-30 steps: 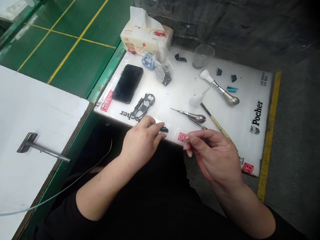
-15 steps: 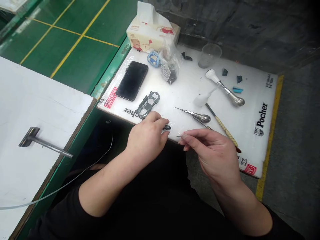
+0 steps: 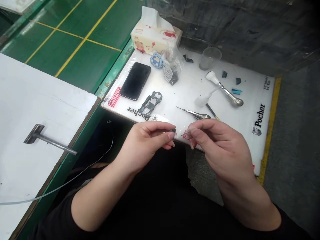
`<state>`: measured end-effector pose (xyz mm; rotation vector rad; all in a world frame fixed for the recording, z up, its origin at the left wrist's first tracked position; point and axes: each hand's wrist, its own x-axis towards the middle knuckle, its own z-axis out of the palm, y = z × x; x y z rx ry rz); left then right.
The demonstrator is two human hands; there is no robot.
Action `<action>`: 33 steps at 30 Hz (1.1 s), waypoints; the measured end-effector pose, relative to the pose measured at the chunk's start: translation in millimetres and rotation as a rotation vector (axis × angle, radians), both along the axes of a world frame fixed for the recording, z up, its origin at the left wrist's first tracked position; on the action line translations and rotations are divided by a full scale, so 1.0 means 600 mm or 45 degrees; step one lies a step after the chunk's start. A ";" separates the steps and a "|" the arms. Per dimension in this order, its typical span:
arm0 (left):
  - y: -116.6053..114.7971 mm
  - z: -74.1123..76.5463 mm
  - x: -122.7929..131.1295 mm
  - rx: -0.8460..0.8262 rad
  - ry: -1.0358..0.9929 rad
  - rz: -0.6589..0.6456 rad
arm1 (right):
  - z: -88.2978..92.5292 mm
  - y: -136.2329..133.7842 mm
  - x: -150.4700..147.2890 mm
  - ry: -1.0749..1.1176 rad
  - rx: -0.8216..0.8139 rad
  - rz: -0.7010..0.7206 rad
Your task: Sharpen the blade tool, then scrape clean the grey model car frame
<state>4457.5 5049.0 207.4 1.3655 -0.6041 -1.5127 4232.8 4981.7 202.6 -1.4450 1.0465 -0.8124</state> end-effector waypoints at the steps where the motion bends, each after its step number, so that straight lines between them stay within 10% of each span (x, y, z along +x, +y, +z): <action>1: 0.007 0.010 0.001 0.054 0.132 0.028 | 0.012 -0.002 0.002 0.021 -0.040 0.077; 8: 0.051 0.043 0.009 0.214 0.416 0.114 | 0.067 -0.024 0.010 0.289 -0.186 0.552; 16: 0.093 0.032 0.006 0.120 0.182 0.251 | 0.092 -0.012 0.038 0.471 -0.486 0.856; 33: 0.146 0.024 0.005 0.102 0.194 0.356 | 0.078 0.053 0.073 0.584 -0.670 0.736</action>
